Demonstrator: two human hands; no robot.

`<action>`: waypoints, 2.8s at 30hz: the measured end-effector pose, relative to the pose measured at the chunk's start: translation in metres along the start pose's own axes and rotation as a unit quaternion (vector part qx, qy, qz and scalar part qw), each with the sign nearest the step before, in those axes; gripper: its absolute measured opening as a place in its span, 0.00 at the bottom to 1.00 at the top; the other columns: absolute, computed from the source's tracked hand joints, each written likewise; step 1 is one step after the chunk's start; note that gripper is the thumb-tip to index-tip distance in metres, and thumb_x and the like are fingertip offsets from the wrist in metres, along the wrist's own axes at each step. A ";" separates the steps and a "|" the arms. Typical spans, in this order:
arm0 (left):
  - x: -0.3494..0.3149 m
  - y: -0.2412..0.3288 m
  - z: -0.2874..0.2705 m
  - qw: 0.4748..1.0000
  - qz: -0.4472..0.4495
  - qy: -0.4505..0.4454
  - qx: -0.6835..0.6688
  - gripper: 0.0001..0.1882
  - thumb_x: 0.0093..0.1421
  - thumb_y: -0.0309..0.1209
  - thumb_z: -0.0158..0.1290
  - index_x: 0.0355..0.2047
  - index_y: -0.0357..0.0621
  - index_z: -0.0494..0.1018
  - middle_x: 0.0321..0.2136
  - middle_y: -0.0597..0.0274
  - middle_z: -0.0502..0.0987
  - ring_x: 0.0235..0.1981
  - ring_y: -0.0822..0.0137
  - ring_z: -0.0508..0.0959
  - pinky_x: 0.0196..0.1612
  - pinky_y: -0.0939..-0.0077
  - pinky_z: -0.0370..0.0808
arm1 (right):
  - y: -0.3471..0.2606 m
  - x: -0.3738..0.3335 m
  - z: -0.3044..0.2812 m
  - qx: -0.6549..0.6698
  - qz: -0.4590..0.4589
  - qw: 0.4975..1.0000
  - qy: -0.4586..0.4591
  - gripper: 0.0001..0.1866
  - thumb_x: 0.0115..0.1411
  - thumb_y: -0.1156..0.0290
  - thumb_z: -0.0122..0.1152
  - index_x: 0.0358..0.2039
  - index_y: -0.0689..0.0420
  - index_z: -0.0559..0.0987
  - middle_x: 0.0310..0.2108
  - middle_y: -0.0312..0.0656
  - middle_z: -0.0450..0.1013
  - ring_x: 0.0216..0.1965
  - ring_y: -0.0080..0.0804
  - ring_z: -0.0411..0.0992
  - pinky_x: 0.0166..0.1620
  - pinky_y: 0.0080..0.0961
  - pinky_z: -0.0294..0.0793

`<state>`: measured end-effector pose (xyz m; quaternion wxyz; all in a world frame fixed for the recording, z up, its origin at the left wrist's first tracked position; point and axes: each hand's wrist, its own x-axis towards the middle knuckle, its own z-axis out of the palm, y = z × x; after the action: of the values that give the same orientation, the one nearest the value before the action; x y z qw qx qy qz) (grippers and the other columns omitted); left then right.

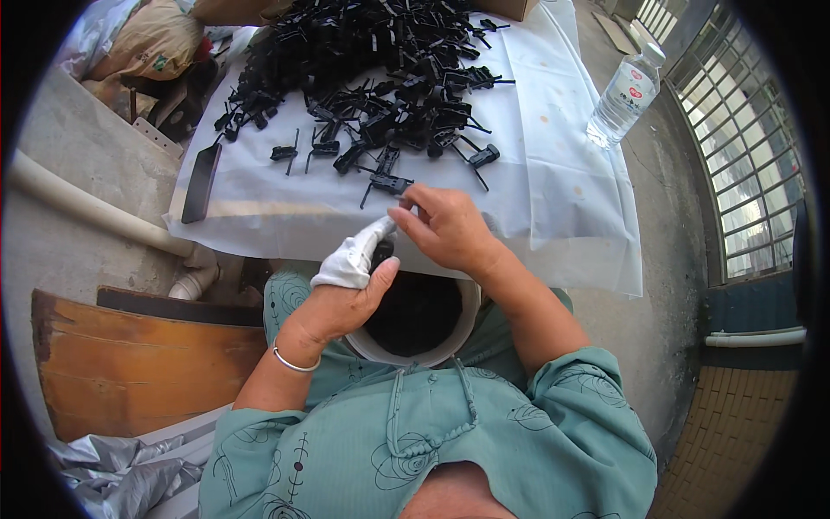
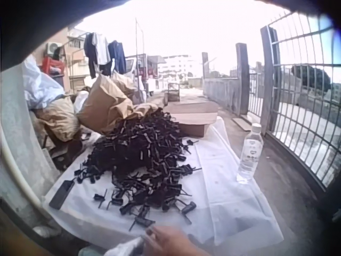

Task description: Inspecting and wiping black plastic components using a white cloth at a workstation.

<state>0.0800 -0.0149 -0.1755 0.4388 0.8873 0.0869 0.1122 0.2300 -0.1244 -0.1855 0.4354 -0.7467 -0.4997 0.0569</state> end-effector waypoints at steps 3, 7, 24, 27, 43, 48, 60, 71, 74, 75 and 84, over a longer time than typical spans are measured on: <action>0.002 -0.004 0.003 0.980 0.156 -0.008 0.122 0.15 0.59 0.32 0.47 0.44 0.36 0.70 0.37 0.47 0.74 0.40 0.54 0.75 0.44 0.70 0.70 | 0.016 0.017 0.014 -0.193 -0.049 0.978 0.060 0.10 0.53 0.63 0.57 0.28 0.57 0.71 0.19 0.43 0.71 0.21 0.41 0.71 0.24 0.33 0.69; 0.002 0.000 -0.007 0.993 -0.029 0.076 -0.088 0.11 0.62 0.29 0.45 0.41 0.37 0.71 0.34 0.62 0.74 0.21 0.79 0.72 0.25 0.85 0.70 | 0.018 0.018 0.014 -0.232 -0.001 0.973 0.014 0.12 0.52 0.64 0.58 0.32 0.57 0.70 0.23 0.43 0.72 0.23 0.42 0.72 0.26 0.35 0.70; 0.029 -0.009 0.001 0.704 -0.217 -0.160 -0.657 0.11 0.63 0.35 0.43 0.42 0.43 0.68 0.26 0.58 0.75 0.08 0.82 0.60 0.10 0.86 0.58 | 0.008 -0.025 -0.030 0.021 -0.158 0.986 -0.041 0.17 0.48 0.75 0.61 0.41 0.55 0.74 0.27 0.40 0.72 0.23 0.38 0.71 0.25 0.28 0.70; 0.027 -0.002 0.011 0.732 -0.184 -0.119 -0.646 0.10 0.62 0.30 0.45 0.44 0.43 0.67 0.25 0.63 0.74 0.11 0.82 0.63 0.12 0.86 0.60 | 0.001 -0.026 -0.032 0.112 -0.138 0.984 -0.003 0.14 0.48 0.74 0.62 0.38 0.57 0.74 0.26 0.40 0.72 0.22 0.38 0.70 0.25 0.28 0.69; 0.020 0.018 0.031 0.982 0.014 0.095 -0.164 0.15 0.55 0.21 0.50 0.44 0.33 0.68 0.33 0.58 0.75 0.32 0.72 0.74 0.36 0.79 0.73 | -0.002 -0.038 -0.018 0.163 0.026 0.985 -0.040 0.11 0.62 0.69 0.49 0.26 0.62 0.72 0.17 0.39 0.64 0.21 0.18 0.60 0.25 0.21 0.63; 0.022 0.015 0.029 0.984 0.122 0.131 -0.012 0.15 0.55 0.20 0.49 0.43 0.31 0.68 0.35 0.54 0.75 0.35 0.67 0.75 0.41 0.77 0.72 | 0.001 -0.042 0.005 0.246 0.089 0.965 -0.015 0.12 0.62 0.68 0.48 0.27 0.62 0.73 0.19 0.35 0.66 0.23 0.18 0.61 0.28 0.20 0.65; 0.024 0.013 0.016 0.953 -0.011 0.093 -0.288 0.17 0.61 0.26 0.45 0.50 0.39 0.60 0.29 0.66 0.71 0.23 0.78 0.68 0.27 0.86 0.68 | 0.003 -0.037 -0.022 0.126 0.062 0.988 -0.061 0.07 0.57 0.70 0.56 0.31 0.61 0.76 0.18 0.39 0.68 0.19 0.21 0.64 0.25 0.20 0.66; 0.020 0.020 0.023 0.969 -0.017 0.003 -0.248 0.15 0.58 0.25 0.41 0.47 0.38 0.62 0.28 0.67 0.69 0.23 0.79 0.64 0.27 0.84 0.66 | -0.005 -0.034 -0.020 0.213 0.025 0.976 0.021 0.05 0.53 0.73 0.61 0.26 0.60 0.75 0.17 0.38 0.67 0.17 0.25 0.61 0.24 0.20 0.64; 0.023 0.018 0.023 0.986 -0.003 0.037 -0.165 0.14 0.57 0.24 0.42 0.44 0.37 0.63 0.28 0.64 0.69 0.26 0.76 0.67 0.31 0.81 0.68 | -0.003 -0.034 -0.022 0.211 0.050 0.976 -0.004 0.06 0.56 0.72 0.57 0.25 0.60 0.74 0.15 0.39 0.64 0.17 0.26 0.58 0.23 0.21 0.63; 0.024 0.016 0.024 0.986 -0.003 0.037 -0.165 0.14 0.57 0.24 0.42 0.44 0.37 0.63 0.28 0.64 0.69 0.26 0.76 0.67 0.31 0.81 0.68 | -0.001 -0.035 -0.020 0.210 0.021 0.977 -0.016 0.08 0.57 0.71 0.55 0.24 0.60 0.73 0.15 0.40 0.63 0.17 0.27 0.58 0.23 0.23 0.62; 0.018 0.019 0.030 0.991 0.097 0.090 -0.027 0.13 0.54 0.22 0.42 0.42 0.35 0.63 0.30 0.51 0.71 0.31 0.59 0.73 0.37 0.73 0.70 | -0.005 -0.038 -0.008 0.221 0.029 0.974 -0.045 0.12 0.60 0.69 0.49 0.23 0.62 0.71 0.16 0.46 0.65 0.17 0.36 0.60 0.25 0.28 0.64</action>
<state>0.1072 -0.0448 -0.1759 0.4398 0.8657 0.0363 0.2362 0.2118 -0.1590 -0.1905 0.5652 -0.6430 -0.4713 0.2120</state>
